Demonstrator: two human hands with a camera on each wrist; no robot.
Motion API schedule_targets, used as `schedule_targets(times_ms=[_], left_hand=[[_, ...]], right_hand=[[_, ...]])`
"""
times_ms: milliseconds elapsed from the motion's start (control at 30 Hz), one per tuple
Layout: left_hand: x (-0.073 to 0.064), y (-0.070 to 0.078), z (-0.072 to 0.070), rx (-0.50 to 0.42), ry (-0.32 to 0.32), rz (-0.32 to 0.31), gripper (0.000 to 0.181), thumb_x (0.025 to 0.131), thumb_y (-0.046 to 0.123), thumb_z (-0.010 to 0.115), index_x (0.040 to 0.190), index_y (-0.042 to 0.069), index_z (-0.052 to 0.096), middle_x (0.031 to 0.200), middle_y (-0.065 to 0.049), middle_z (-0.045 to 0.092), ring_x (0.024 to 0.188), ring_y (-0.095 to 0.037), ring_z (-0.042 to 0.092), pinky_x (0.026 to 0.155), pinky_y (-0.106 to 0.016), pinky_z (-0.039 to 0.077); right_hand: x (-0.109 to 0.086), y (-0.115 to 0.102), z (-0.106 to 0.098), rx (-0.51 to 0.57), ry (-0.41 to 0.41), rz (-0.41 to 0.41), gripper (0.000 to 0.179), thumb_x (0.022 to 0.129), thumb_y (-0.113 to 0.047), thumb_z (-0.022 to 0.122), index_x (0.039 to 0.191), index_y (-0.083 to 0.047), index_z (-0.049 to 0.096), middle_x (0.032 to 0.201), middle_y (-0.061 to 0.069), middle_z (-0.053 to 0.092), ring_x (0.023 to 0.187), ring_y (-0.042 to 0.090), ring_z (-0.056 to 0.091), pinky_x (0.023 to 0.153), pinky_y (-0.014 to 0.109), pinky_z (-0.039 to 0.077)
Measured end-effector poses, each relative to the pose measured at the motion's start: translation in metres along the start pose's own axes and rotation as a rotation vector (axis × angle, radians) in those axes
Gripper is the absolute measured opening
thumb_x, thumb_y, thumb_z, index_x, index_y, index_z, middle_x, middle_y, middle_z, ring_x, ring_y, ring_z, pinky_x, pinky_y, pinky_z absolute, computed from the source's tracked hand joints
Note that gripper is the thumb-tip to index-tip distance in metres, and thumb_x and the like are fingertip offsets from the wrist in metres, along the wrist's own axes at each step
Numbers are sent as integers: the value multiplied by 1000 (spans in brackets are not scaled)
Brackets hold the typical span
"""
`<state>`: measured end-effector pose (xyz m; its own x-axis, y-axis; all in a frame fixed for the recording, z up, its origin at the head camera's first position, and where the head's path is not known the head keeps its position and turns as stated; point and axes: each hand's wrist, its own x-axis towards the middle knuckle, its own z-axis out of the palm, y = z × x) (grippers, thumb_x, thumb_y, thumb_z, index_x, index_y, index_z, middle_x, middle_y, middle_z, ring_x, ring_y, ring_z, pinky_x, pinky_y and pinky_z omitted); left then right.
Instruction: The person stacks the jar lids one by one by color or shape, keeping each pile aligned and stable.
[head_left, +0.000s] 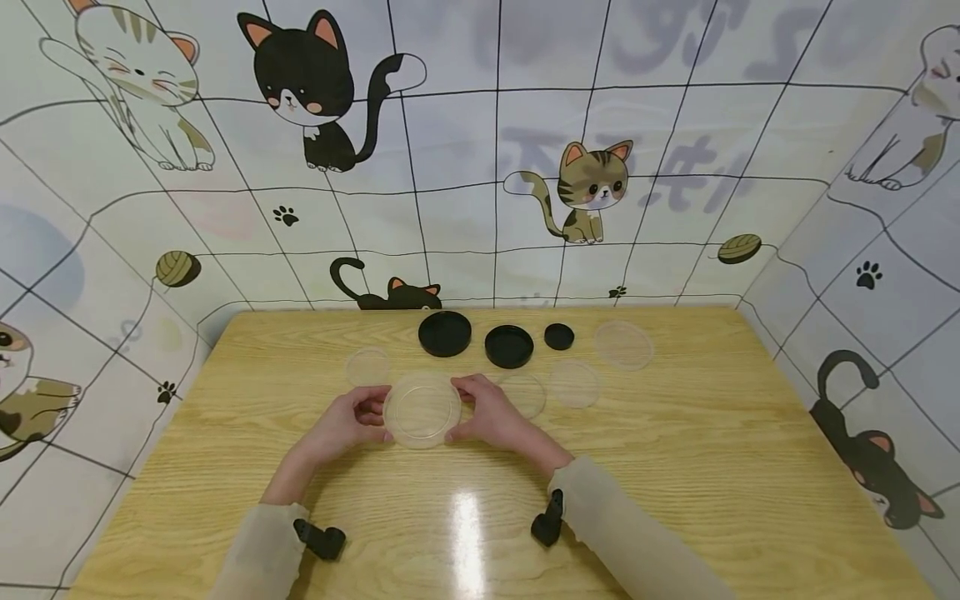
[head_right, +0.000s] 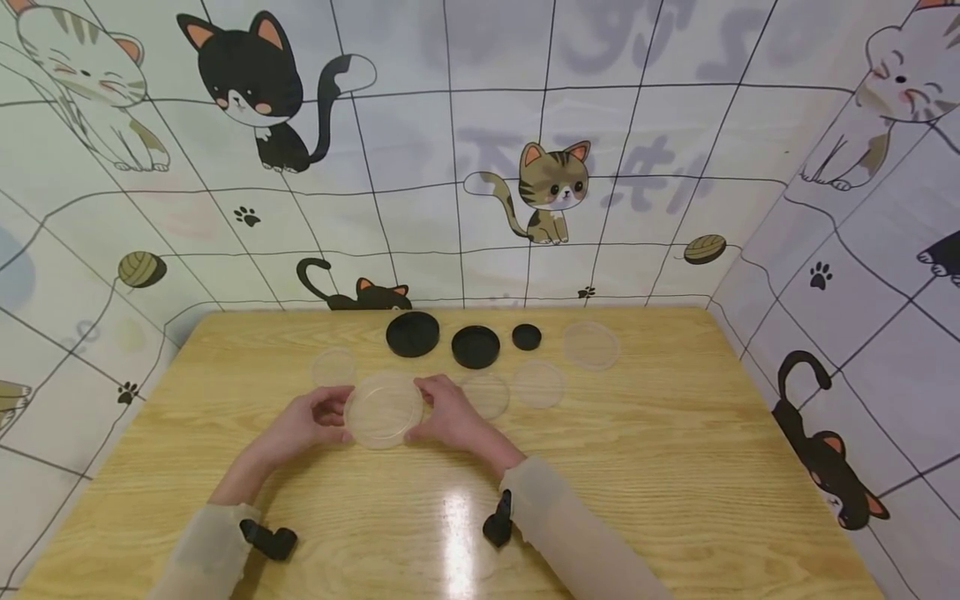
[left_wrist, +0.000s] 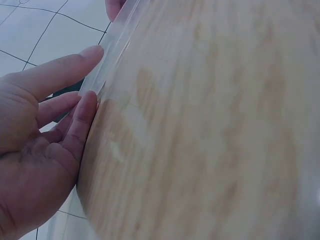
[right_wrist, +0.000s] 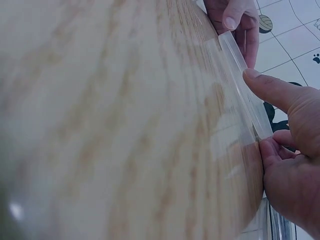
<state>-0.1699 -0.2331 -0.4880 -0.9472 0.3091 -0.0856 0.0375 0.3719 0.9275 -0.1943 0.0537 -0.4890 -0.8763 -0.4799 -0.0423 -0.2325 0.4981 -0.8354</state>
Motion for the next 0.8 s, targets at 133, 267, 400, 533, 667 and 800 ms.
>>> schedule_targets(times_ms=[133,267,400,533,667,800], left_hand=[[1,-1,0,-4,-6,-2,74,80,-1,86,143,-11,49,122,-23,59,105,-31,59,84,-22,53],[1,-4,0,-16,-8,-6,74,80,-1,86,143,-11,48,119,-23,58,102,-30,59,82,-21,54],[1,-6,-1,-24,-8,-12,75,79,0,87,143,-8,49,119,-21,59,101,-28,58,81,-22,54],[0,-6,-3,-46,-17,-17,77,79,0,88,145,-7,49,120,-22,59,101,-29,58,81,-23,55],[-2,-2,-4,-67,-10,-22,77,79,0,87,146,-5,48,121,-23,58,99,-29,58,78,-24,55],[-5,7,-2,-61,4,-21,75,80,1,87,145,-4,51,125,-22,58,97,-28,59,76,-25,53]], right_hand=[[1,1,0,6,1,-5,91,73,-15,95,149,2,48,141,15,50,123,28,55,105,40,47],[2,2,1,10,8,-8,90,73,-15,96,148,2,50,139,13,51,121,27,56,105,39,47],[1,2,2,22,19,-6,89,72,-15,96,147,1,51,136,12,53,120,26,57,104,37,48],[-1,2,4,76,40,-7,89,71,-12,96,146,2,51,133,12,54,118,26,58,102,35,49],[-5,2,4,120,66,-12,88,70,-9,96,145,3,52,132,14,55,117,28,60,100,33,51],[-10,1,2,108,80,-24,88,70,-10,97,144,3,53,132,13,55,114,26,61,98,31,52]])
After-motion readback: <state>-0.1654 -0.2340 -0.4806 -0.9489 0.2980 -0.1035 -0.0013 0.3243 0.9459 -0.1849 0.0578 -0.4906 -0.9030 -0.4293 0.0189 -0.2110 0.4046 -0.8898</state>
